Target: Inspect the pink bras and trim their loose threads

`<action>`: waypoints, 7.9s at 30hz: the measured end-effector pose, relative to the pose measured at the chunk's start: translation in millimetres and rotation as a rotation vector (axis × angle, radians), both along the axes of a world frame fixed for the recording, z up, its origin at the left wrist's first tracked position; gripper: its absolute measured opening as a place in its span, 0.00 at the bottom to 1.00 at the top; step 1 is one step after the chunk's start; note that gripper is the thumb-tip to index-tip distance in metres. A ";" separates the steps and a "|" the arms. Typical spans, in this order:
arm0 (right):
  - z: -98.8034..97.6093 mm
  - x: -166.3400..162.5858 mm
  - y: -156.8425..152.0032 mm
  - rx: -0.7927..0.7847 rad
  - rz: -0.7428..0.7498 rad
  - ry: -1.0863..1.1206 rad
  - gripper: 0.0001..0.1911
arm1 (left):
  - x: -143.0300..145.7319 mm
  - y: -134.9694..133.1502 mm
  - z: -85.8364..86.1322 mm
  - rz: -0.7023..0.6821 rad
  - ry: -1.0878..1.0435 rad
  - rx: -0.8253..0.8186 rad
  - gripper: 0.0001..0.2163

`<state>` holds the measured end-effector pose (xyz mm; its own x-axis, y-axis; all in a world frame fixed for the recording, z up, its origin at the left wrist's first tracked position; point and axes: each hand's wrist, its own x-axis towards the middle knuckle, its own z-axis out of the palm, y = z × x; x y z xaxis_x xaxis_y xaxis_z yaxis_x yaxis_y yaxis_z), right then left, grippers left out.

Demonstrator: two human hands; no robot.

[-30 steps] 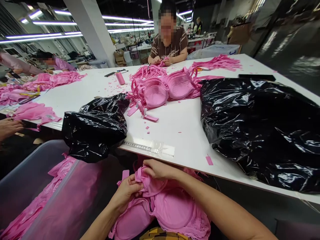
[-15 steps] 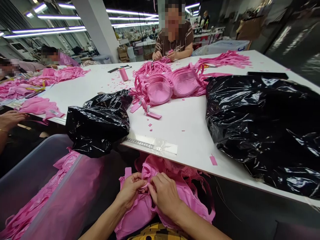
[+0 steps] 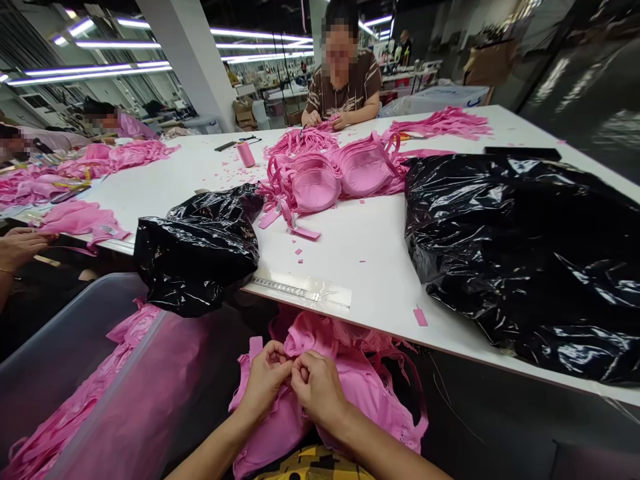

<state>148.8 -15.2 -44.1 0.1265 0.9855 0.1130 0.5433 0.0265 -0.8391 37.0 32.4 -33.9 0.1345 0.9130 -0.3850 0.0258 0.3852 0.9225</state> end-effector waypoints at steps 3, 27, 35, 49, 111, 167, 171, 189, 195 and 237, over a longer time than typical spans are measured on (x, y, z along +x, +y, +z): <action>1.5 8.9 3.3 0.005 -0.008 0.034 0.11 | -1.9 -2.9 6.9 -0.011 -0.011 -0.063 0.11; 5.8 26.2 -1.4 0.008 0.059 0.089 0.09 | 5.9 -0.2 9.3 -0.240 -0.236 -0.305 0.16; -0.5 31.4 -5.3 0.005 0.055 0.062 0.10 | 22.4 -1.7 -7.3 -0.202 -0.188 -0.215 0.08; 1.9 52.2 -29.7 0.441 0.061 -0.381 0.10 | 22.2 -5.2 4.1 -0.036 -0.301 -0.491 0.08; 19.5 33.8 -24.4 0.144 -0.019 -0.240 0.10 | 21.1 -20.7 11.7 -0.237 0.139 0.282 0.06; 40.3 107.7 -7.2 -0.083 0.316 -0.179 0.10 | 12.9 -11.8 3.9 -0.379 -0.078 0.122 0.12; 34.2 104.8 -12.6 0.011 0.299 -0.254 0.11 | 17.0 -15.0 3.7 -0.231 -0.133 0.005 0.12; 40.7 96.3 -15.6 -0.005 0.307 -0.292 0.16 | 22.0 -25.4 13.6 -0.132 -0.432 -0.296 0.41; 35.9 92.6 -19.9 0.110 0.104 -0.077 0.12 | 28.0 -31.3 15.3 -0.186 -0.377 -0.354 0.26; 10.5 71.9 -22.5 0.563 0.179 -0.505 0.10 | 29.4 -25.1 8.1 -0.373 -0.105 -0.027 0.08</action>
